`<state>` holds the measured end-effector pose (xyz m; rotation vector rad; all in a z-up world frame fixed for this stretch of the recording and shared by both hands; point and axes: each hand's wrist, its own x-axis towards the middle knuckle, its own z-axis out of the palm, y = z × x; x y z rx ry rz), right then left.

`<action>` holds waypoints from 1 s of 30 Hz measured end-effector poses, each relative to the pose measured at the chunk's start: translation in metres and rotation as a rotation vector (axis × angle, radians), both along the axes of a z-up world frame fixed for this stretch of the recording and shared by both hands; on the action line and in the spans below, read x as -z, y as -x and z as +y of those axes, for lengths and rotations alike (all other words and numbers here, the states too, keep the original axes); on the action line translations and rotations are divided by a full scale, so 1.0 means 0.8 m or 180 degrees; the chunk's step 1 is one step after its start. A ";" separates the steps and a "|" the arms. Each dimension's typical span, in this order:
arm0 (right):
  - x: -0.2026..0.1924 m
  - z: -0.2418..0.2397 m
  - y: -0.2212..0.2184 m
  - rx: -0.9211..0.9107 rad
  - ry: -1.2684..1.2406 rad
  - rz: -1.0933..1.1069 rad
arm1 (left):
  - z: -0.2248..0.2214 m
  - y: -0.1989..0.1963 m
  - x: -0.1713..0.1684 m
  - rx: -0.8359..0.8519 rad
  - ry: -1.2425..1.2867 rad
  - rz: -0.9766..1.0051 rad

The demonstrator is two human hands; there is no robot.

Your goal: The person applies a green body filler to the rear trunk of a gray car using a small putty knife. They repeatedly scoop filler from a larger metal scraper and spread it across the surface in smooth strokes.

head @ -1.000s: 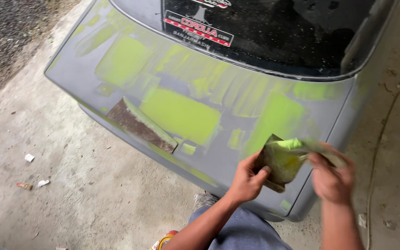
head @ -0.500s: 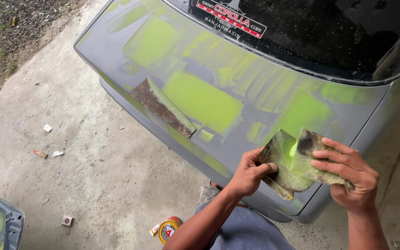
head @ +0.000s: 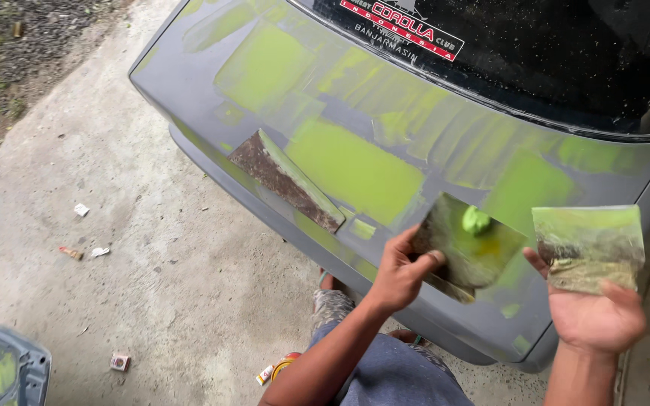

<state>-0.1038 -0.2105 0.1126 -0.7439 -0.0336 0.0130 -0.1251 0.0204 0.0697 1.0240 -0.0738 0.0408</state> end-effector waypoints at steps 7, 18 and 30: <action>0.046 0.127 -0.019 0.0747 0.1105 -0.0616 | 0.128 -0.054 -0.027 -0.0374 -0.0637 0.0185; -0.007 0.385 -0.056 0.1942 0.5530 -0.1541 | 0.276 -0.116 -0.069 -0.0065 -0.0857 -0.0554; 0.066 0.384 -0.028 0.0357 0.1769 -0.0166 | 0.364 -0.103 -0.029 -0.0315 -0.1337 -0.0589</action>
